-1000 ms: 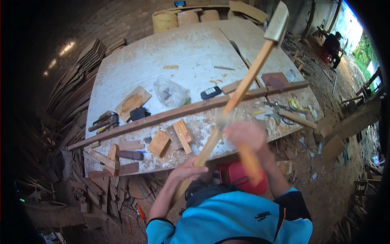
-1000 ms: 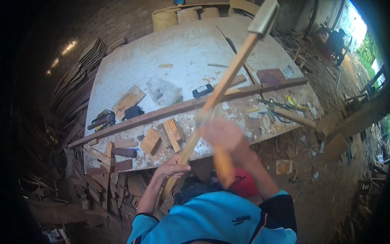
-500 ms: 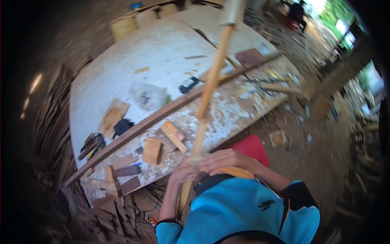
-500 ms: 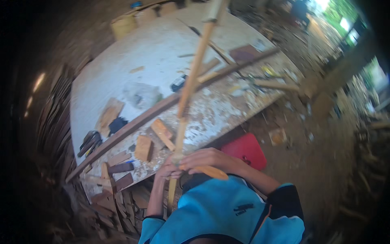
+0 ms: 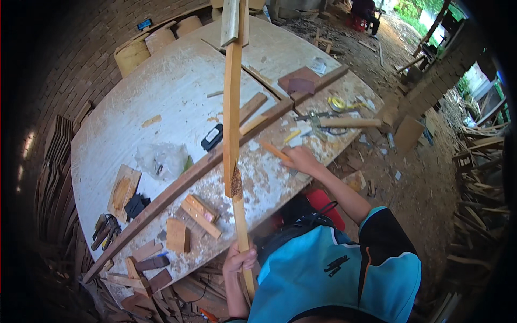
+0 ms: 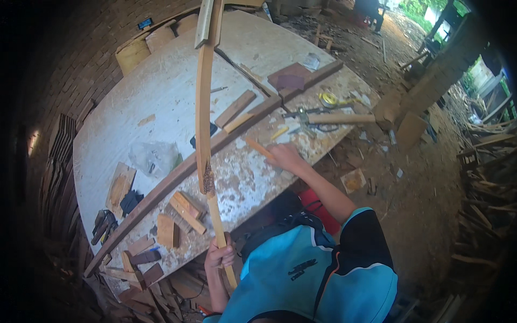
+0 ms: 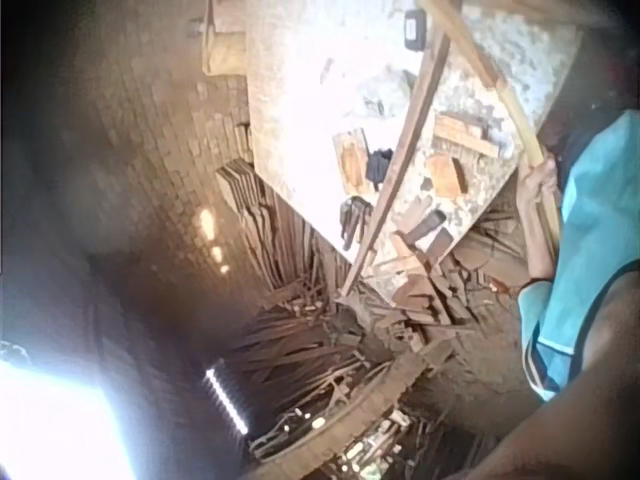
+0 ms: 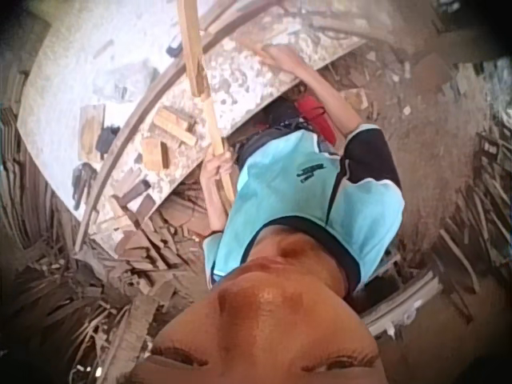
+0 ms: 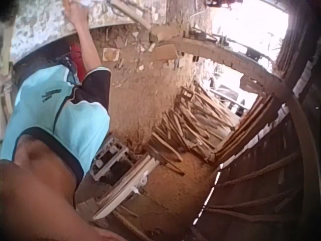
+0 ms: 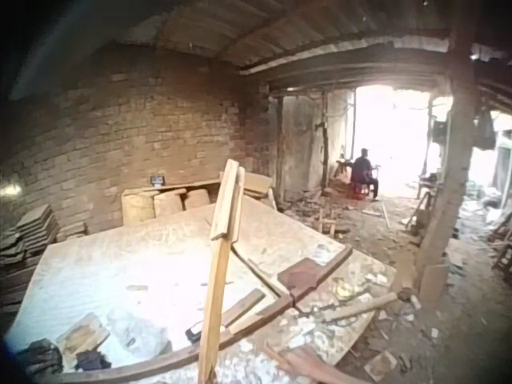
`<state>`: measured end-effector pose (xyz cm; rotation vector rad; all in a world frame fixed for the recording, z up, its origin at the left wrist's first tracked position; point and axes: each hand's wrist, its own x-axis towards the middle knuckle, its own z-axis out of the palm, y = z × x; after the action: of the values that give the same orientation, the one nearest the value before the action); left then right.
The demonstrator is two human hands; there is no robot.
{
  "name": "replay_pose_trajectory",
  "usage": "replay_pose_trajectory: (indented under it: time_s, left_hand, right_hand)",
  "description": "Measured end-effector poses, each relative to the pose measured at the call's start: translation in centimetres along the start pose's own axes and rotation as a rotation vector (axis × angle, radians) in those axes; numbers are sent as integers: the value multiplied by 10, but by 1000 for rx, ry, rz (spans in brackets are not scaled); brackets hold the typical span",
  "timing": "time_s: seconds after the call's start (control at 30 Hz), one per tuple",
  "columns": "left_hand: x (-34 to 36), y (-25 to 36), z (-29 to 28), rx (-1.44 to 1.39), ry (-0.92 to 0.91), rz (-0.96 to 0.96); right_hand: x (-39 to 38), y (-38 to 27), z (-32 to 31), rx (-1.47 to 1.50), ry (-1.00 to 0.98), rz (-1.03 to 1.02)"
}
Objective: The person sands and measures wooden planks, then applies adhesive or finish to them with a brush.
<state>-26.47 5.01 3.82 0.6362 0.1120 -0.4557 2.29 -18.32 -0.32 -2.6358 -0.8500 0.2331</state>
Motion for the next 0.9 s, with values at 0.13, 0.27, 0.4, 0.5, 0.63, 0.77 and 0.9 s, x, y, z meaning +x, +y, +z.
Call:
replay_pose_trajectory:
  time_s: [0.13, 0.27, 0.4, 0.5, 0.63, 0.77, 0.9]
  left_hand:
    - [70, -6, -8, -4, 49, 39]
    - [132, -17, -25, -119, 76, 39]
    - [163, -31, -32, -101, 124, 45]
    - [175, -39, -31, -206, 111, 89]
    - [185, -38, -28, -288, 100, 88]
    - [189, -37, -26, -388, 37, 65]
    - [189, -40, -26, -367, 72, 74]
  right_hand:
    - [59, 50, -33, 86, 328, -248]
    - [160, 145, -86, -197, 844, -244]
    - [198, 207, -102, -139, 327, -30]
    - [183, 201, -101, 375, 253, -116]
    - [146, 153, -99, 1127, 9, -285]
    - [114, 107, -81, 1017, -5, -371]
    - [107, 81, -82, 932, -173, -479]
